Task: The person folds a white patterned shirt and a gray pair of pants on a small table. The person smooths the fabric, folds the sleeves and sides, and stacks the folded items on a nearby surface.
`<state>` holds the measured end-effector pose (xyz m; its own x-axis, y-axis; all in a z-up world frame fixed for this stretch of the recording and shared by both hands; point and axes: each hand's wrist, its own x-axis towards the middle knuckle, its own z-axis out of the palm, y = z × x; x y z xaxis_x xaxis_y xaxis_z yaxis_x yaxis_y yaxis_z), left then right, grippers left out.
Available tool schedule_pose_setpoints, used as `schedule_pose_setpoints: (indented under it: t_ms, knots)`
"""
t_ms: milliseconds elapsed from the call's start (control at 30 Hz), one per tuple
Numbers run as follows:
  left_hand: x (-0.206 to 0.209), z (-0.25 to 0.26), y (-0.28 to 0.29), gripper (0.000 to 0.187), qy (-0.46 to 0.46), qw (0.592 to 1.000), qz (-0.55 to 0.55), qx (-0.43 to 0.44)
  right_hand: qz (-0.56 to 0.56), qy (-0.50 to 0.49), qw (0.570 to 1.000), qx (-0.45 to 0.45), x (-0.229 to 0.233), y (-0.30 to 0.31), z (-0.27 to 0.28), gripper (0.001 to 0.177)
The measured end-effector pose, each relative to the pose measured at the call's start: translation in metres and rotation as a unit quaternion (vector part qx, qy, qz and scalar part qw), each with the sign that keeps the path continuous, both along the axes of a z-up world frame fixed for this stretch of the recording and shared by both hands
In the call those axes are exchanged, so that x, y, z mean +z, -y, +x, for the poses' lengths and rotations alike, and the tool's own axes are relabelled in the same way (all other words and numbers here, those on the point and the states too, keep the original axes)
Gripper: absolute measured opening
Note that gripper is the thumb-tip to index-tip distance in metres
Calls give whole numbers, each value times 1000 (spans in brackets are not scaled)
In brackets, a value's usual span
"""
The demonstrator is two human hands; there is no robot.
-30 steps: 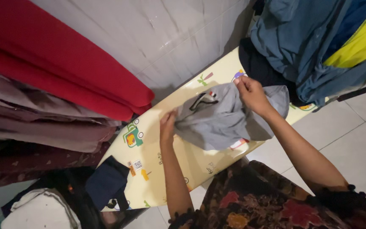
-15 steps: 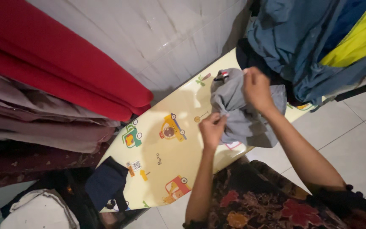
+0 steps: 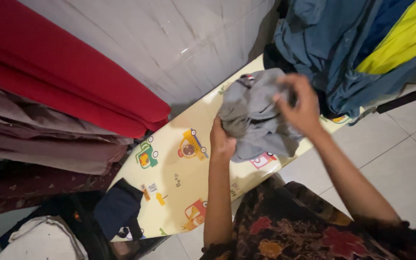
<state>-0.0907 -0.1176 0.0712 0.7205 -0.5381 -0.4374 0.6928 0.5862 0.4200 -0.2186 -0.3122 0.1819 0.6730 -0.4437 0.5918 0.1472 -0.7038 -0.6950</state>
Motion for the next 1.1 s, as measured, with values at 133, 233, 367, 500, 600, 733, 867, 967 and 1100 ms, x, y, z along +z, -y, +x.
schedule_pose_setpoints:
  t_ms: [133, 233, 367, 500, 600, 733, 867, 967, 1100]
  knots:
    - [-7, -1, 4, 35, 58, 998, 13, -20, -65, -111, 988, 81, -3, -37, -10, 35]
    - [-17, -5, -4, 38, 40, 997, 58, -19, -33, -176, 972, 151, -14, -34, -8, 55]
    - [-18, -1, -11, 43, 1, 998, 64, -13, 30, -175, 952, 248, -42, -18, -7, 52]
    - [-2, -4, -27, 49, 63, 974, 209, -50, 141, -329, 933, -22, -79, -5, 0, 30]
    - [7, -11, -44, 60, 249, 869, 402, -146, 337, -165, 926, 26, -88, 30, 8, 27]
    - [-4, -20, -47, 53, 397, 786, 373, -293, 535, -102, 836, 72, -69, 57, 18, 25]
    - [-27, -17, -55, 54, 253, 869, 281, -319, 542, -89, 832, 80, -39, 54, 25, 23]
    - [-38, -19, -49, 29, -4, 984, -8, -176, 171, -106, 979, -24, -26, 37, 21, 17]
    - [-38, -25, -36, 38, -8, 979, -138, -150, 99, -19, 995, 9, -21, -1, -3, 10]
